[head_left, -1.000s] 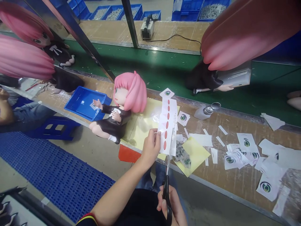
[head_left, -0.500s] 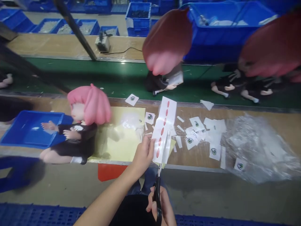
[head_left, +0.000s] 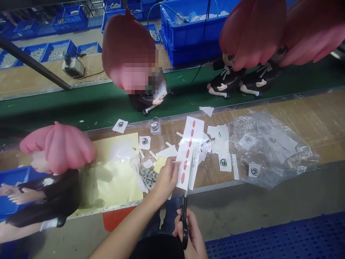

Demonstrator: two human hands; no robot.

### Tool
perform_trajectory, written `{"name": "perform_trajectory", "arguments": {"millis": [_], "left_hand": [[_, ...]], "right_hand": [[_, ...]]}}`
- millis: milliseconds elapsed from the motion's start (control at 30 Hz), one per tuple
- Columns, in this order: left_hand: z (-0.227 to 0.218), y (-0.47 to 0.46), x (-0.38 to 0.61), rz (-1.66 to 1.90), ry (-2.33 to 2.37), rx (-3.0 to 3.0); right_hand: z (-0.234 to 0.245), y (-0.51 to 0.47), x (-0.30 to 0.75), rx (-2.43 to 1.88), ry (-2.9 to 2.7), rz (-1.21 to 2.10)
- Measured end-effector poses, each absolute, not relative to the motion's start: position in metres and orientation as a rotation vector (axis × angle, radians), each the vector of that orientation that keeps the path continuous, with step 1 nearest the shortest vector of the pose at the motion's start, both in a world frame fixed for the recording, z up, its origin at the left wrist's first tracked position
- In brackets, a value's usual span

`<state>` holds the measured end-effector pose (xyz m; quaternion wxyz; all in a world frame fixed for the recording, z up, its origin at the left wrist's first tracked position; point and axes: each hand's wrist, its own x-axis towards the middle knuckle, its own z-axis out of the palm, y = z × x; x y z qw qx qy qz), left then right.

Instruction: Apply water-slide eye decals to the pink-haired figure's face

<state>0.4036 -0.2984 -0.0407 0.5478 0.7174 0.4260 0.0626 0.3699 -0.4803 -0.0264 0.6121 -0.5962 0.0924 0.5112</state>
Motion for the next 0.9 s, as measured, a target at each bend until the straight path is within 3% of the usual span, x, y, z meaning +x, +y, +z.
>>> {"name": "perform_trajectory", "arguments": {"millis": [900], "left_hand": [[-0.063,-0.317,0.444,-0.111,1.082,1.646]], "right_hand": [[-0.08,-0.468,0.434,-1.221,0.169,1.144]]}}
